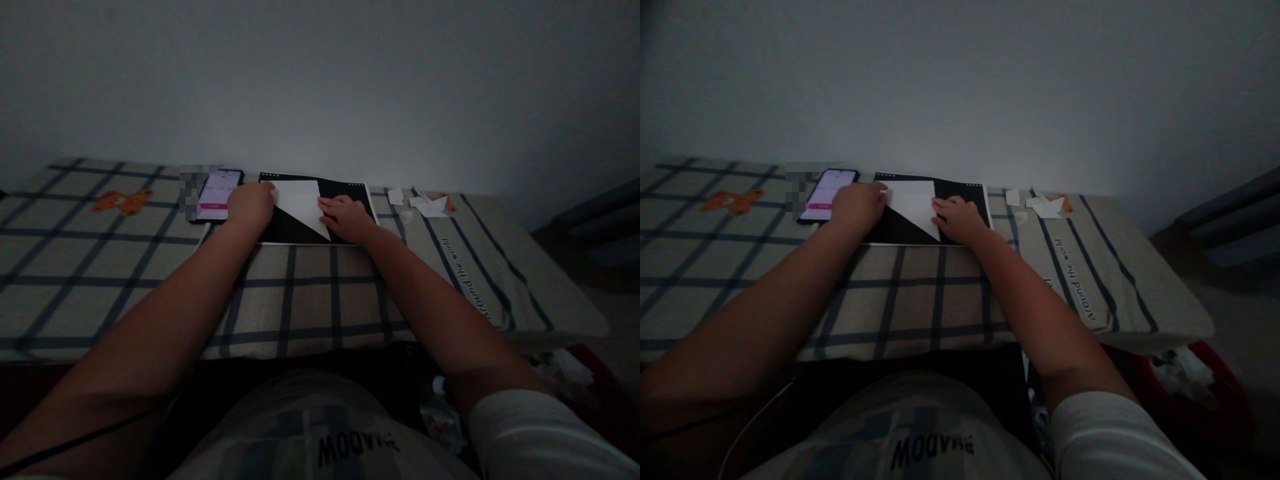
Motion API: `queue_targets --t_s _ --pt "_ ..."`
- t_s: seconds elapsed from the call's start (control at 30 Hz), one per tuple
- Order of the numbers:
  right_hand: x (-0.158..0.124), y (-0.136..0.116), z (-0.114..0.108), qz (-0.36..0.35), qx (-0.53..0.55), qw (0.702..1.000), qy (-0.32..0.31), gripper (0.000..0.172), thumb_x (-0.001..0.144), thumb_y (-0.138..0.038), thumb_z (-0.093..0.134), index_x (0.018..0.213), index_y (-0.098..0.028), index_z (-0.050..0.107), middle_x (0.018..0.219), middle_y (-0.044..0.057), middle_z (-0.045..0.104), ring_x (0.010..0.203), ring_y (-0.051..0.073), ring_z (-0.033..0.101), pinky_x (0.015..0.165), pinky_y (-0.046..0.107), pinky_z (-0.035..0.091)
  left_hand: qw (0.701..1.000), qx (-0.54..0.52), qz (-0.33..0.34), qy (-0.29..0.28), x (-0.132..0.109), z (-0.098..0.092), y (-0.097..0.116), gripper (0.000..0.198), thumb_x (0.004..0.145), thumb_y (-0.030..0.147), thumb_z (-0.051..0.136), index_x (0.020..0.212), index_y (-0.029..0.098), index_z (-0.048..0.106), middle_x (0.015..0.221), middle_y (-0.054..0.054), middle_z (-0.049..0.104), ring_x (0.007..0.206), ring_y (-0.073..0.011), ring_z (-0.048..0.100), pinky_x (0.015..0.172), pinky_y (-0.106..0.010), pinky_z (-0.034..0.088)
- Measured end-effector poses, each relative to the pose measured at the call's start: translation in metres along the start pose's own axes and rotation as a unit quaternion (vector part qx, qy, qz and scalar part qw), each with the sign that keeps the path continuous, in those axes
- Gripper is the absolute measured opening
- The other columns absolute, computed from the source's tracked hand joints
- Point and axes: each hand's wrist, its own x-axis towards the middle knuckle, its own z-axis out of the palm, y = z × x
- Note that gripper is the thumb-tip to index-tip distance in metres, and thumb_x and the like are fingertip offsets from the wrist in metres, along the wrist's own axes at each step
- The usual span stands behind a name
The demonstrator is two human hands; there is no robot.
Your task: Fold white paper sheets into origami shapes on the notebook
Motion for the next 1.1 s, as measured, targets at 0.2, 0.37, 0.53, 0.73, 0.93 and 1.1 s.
queue_targets --t_s 0.2,0.37,0.53,0.73,0.93,1.1 --pt "0.001 0.0 0.001 0.002 0.003 1.0 0.001 0.06 0.112 -0.037 0.041 0.167 -0.018 0.054 0.18 0.007 0.044 0.152 0.039 0.047 0.11 0.064 0.052 0.999 0.032 0.008 -0.001 0.0 0.003 0.002 0.051 0.109 0.024 0.037 0.144 0.016 0.073 0.13 -0.021 0.079 0.124 -0.0366 0.074 0.102 -0.047 0.058" --pt "0.002 0.003 0.002 -0.006 0.002 1.0 0.002 0.061 0.111 -0.039 0.04 0.167 -0.02 0.054 0.18 0.007 0.045 0.151 0.04 0.047 0.108 0.063 0.052 0.998 0.061 0.026 -0.016 -0.006 0.002 0.006 0.05 0.111 0.034 0.04 0.15 0.018 0.066 0.131 -0.022 0.078 0.124 -0.0382 0.074 0.097 -0.045 0.059" --pt "0.002 0.004 0.003 -0.006 0.004 1.0 0.001 0.061 0.112 -0.039 0.039 0.169 -0.021 0.052 0.18 0.008 0.044 0.152 0.04 0.046 0.109 0.061 0.051 0.996 0.066 0.04 -0.04 -0.012 0.0 0.01 0.05 0.113 0.045 0.045 0.154 0.021 0.061 0.134 -0.02 0.078 0.128 -0.0377 0.072 0.101 -0.043 0.056" --pt "0.001 0.002 0.002 -0.002 0.008 1.0 0.004 0.061 0.112 -0.038 0.04 0.168 -0.019 0.052 0.18 0.008 0.044 0.152 0.039 0.046 0.11 0.062 0.05 0.994 0.073 0.065 -0.059 -0.021 -0.007 0.019 0.054 0.113 0.051 0.05 0.155 0.018 0.058 0.141 -0.022 0.074 0.13 -0.0425 0.071 0.101 -0.048 0.057" --pt "0.001 0.002 0.001 0.002 0.01 1.0 -0.001 0.06 0.112 -0.038 0.042 0.168 -0.02 0.053 0.181 0.008 0.043 0.152 0.04 0.046 0.11 0.063 0.05 0.992 0.087 0.062 -0.068 -0.028 -0.01 0.026 0.062 0.113 0.058 0.048 0.161 0.018 0.053 0.146 -0.026 0.068 0.129 -0.0446 0.071 0.101 -0.051 0.058" --pt "0.004 0.008 0.005 0.001 0.022 1.0 0.003 0.06 0.112 -0.039 0.045 0.169 -0.022 0.052 0.18 0.005 0.044 0.152 0.039 0.046 0.111 0.063 0.05 0.992 0.088 0.07 -0.064 -0.027 -0.008 0.024 0.062 0.113 0.059 0.046 0.155 0.016 0.057 0.147 -0.026 0.068 0.129 -0.043 0.071 0.101 -0.05 0.059"
